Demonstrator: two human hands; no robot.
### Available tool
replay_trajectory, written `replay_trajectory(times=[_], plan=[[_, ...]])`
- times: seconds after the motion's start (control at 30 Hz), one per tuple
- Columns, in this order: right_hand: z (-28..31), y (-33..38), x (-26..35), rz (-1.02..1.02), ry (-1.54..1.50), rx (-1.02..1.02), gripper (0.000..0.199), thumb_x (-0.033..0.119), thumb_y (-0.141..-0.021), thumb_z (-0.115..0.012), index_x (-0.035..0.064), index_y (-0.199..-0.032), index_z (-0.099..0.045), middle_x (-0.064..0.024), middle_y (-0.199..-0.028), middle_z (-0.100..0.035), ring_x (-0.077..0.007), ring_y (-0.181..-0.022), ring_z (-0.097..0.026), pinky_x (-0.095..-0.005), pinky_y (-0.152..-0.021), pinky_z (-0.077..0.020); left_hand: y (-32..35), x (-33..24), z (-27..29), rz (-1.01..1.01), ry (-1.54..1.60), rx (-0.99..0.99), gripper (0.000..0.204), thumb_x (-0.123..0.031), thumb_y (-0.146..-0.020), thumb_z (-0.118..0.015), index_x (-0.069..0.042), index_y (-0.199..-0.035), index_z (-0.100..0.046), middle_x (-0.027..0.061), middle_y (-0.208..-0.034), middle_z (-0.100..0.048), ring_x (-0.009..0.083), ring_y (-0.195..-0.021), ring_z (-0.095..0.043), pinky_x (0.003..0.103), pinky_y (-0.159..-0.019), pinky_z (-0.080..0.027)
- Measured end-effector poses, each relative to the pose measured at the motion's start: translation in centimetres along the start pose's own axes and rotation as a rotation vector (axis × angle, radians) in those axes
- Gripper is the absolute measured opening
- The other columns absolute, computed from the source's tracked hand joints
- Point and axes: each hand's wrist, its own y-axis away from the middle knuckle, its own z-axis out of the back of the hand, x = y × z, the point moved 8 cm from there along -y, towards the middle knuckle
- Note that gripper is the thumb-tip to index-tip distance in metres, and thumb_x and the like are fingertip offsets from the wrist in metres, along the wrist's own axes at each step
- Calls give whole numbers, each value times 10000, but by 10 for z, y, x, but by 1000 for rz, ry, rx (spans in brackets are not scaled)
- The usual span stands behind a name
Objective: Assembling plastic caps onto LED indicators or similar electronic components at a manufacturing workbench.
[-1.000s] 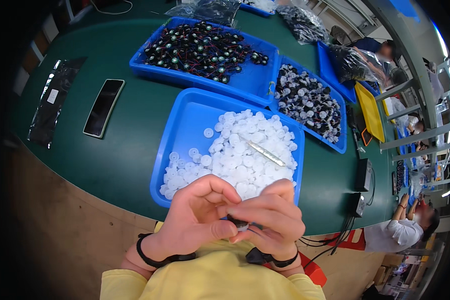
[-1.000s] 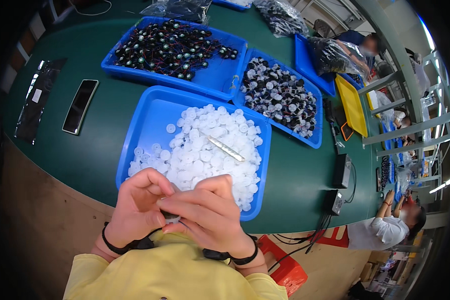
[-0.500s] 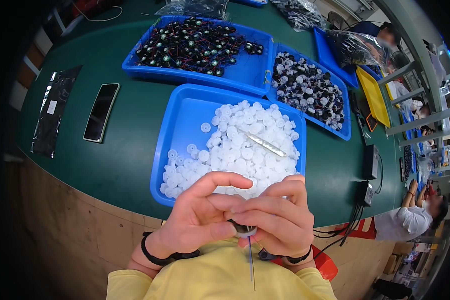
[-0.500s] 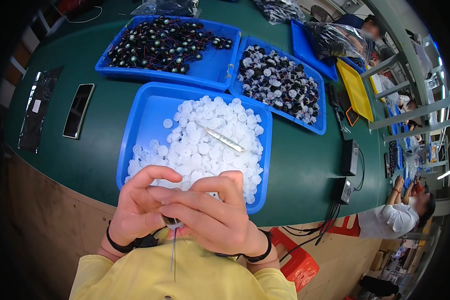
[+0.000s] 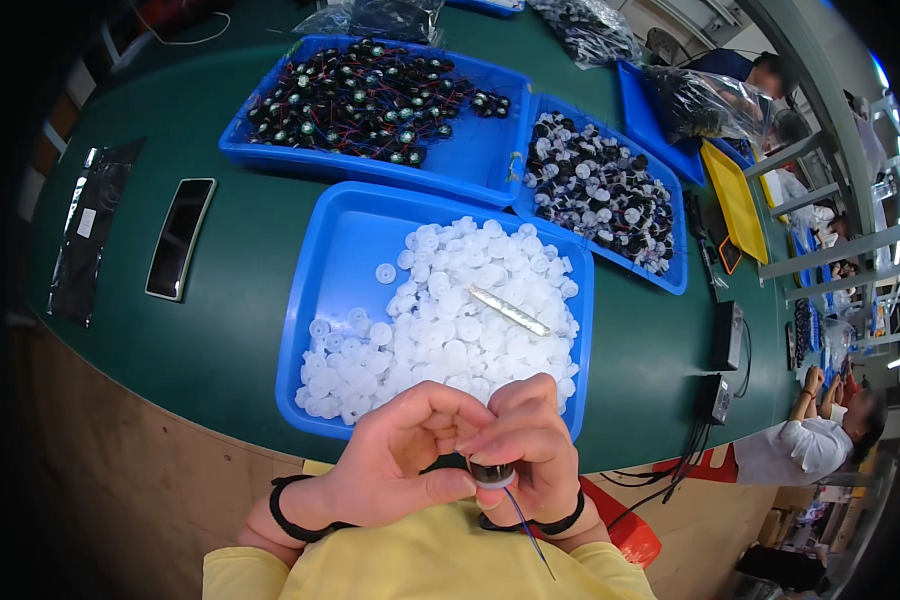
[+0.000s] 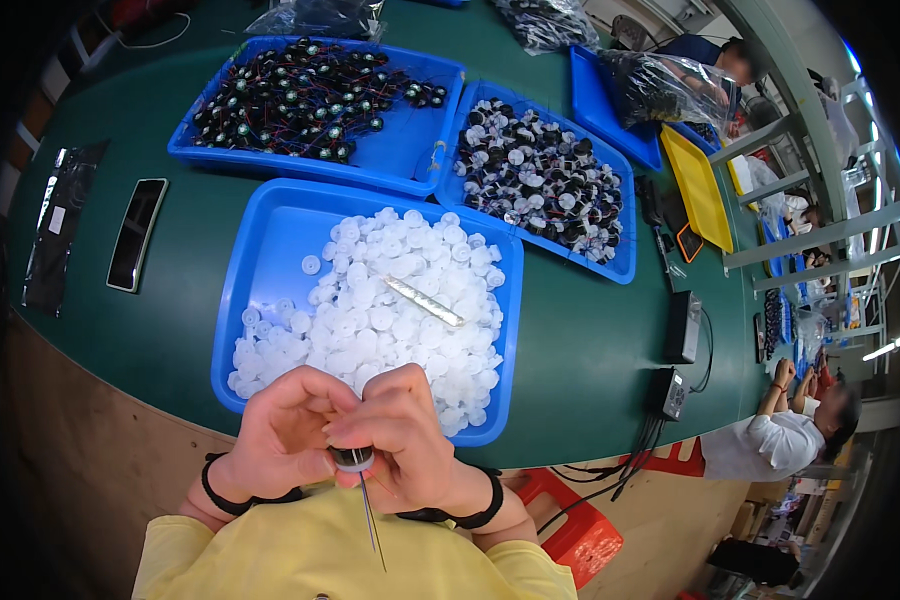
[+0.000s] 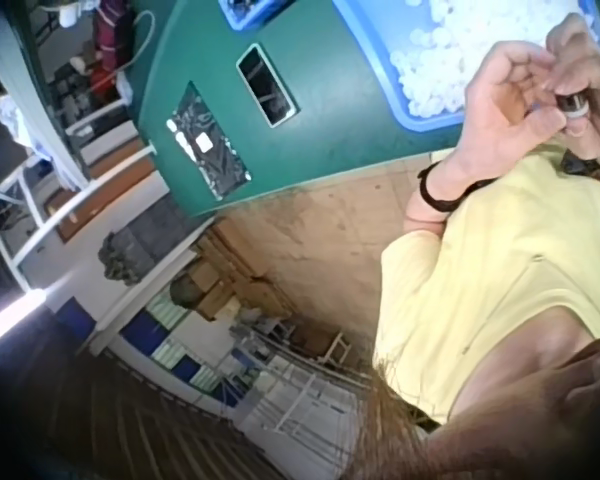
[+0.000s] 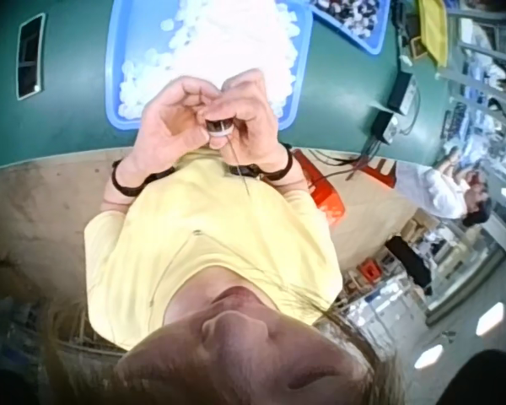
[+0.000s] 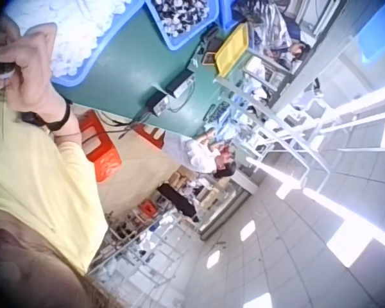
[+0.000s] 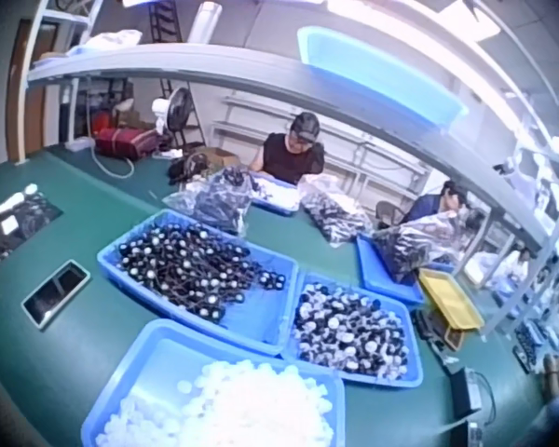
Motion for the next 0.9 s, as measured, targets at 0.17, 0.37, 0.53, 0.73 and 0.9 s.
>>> replay_trajectory(times=[0.17,0.37,0.53,0.73,0.9], plan=[[8,-1,-5,-20,21,-31,198,67,-745,-658,55,-911,-551,-41,-830,-595,-210,-694,-460,-283,-612,-372,-7,7,-2,25,-10,-21,383,-30,-824,-593,19,-1154,-404,77,-990,-507,142,-922,-507,297,-819,-412],[84,-22,-41,-145,438,-60,131,18,-692,-616,11,-821,-595,-83,-789,-586,-240,-708,-494,-325,-652,-403,-12,-34,41,42,-931,-235,280,13,-768,-589,-5,-1038,-518,88,-929,-555,191,-838,-547,285,-760,-437],[166,-63,-90,-96,1010,-34,204,53,-694,-654,14,-891,-613,-103,-823,-596,-266,-798,-519,-343,-704,-413,-30,-64,99,-112,-1625,-439,274,14,-686,-640,-13,-952,-579,113,-900,-554,265,-822,-530,316,-737,-436],[193,-100,-156,-161,1409,237,303,115,-693,-678,34,-977,-608,-99,-942,-587,-274,-933,-508,-386,-750,-402,-65,-34,124,-39,-1819,-231,252,-22,-653,-672,-10,-885,-575,135,-890,-539,308,-858,-497,370,-750,-431],[133,-147,-122,67,1233,207,309,97,-701,-665,6,-987,-592,-142,-1038,-560,-308,-961,-519,-397,-771,-418,-61,-37,131,45,-1503,-336,197,3,-696,-643,5,-850,-521,152,-804,-557,288,-721,-551,344,-620,-448]])
